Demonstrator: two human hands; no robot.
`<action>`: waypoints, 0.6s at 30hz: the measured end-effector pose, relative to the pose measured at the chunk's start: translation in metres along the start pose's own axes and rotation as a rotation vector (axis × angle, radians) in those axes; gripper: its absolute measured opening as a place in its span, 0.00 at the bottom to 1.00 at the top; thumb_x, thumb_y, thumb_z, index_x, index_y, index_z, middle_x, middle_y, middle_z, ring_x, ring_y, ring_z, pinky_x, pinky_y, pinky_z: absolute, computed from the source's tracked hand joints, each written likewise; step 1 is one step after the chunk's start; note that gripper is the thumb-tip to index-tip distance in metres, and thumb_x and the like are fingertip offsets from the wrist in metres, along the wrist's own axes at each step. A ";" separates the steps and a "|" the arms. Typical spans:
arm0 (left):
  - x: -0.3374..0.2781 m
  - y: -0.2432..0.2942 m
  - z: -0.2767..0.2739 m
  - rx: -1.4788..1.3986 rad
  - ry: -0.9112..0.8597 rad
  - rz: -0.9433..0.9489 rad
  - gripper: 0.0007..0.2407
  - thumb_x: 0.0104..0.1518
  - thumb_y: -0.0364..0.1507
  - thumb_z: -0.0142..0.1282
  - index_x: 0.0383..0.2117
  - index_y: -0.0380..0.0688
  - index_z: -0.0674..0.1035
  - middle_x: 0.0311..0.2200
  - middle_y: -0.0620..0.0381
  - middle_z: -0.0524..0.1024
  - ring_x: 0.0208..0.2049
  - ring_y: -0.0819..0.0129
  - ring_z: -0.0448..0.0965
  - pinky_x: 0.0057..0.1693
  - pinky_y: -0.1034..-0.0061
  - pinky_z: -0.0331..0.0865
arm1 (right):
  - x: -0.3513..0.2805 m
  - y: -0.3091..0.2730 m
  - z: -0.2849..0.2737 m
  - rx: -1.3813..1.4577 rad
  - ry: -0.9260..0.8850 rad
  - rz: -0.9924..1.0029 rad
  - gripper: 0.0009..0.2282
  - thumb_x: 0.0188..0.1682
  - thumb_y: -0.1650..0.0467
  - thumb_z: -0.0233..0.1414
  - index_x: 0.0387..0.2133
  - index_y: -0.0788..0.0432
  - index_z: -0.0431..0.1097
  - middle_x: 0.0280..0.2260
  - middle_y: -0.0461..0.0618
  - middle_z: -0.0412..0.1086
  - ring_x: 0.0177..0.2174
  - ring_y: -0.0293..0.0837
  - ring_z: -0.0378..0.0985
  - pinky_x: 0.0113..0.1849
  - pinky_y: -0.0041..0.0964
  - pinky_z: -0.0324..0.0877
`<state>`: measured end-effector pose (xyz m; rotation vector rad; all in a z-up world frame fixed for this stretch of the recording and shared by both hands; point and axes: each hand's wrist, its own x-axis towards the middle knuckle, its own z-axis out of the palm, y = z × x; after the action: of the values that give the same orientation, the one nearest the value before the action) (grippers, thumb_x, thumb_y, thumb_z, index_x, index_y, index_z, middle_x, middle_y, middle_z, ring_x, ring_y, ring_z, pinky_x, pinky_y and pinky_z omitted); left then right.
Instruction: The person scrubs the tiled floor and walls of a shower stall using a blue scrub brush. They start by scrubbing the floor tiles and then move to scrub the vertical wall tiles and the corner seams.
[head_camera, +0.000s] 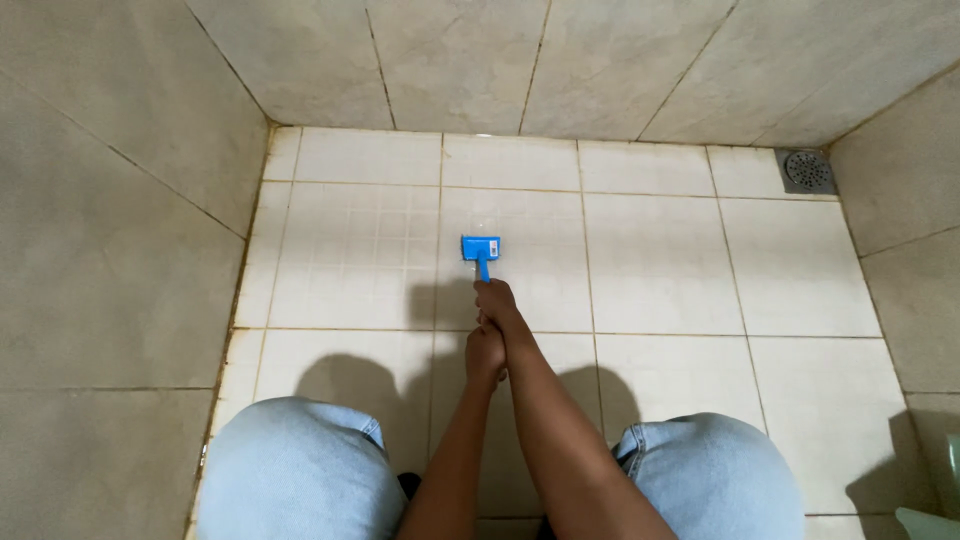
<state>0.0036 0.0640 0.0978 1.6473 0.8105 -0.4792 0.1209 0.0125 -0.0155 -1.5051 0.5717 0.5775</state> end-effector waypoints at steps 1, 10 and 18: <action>0.000 0.000 -0.002 0.000 0.002 0.003 0.27 0.67 0.46 0.33 0.26 0.35 0.79 0.17 0.46 0.76 0.12 0.60 0.73 0.20 0.63 0.62 | 0.003 0.001 0.002 0.001 -0.002 -0.003 0.10 0.51 0.66 0.50 0.33 0.64 0.66 0.19 0.53 0.65 0.12 0.49 0.65 0.17 0.47 0.66; 0.005 -0.008 -0.010 -0.131 -0.027 -0.011 0.27 0.68 0.47 0.34 0.28 0.34 0.79 0.17 0.47 0.73 0.12 0.60 0.68 0.19 0.63 0.56 | -0.006 -0.006 0.015 -0.053 -0.024 0.013 0.12 0.51 0.65 0.49 0.34 0.65 0.66 0.20 0.54 0.66 0.13 0.51 0.67 0.18 0.49 0.66; 0.011 -0.017 -0.017 -0.072 0.023 0.044 0.26 0.65 0.44 0.33 0.28 0.33 0.79 0.15 0.46 0.76 0.10 0.58 0.72 0.18 0.62 0.61 | 0.009 0.006 0.027 -0.045 -0.059 0.019 0.12 0.51 0.65 0.50 0.33 0.65 0.66 0.22 0.55 0.66 0.14 0.51 0.67 0.19 0.49 0.69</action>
<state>-0.0029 0.0843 0.0828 1.6034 0.7979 -0.3967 0.1233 0.0393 -0.0266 -1.5217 0.5311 0.6507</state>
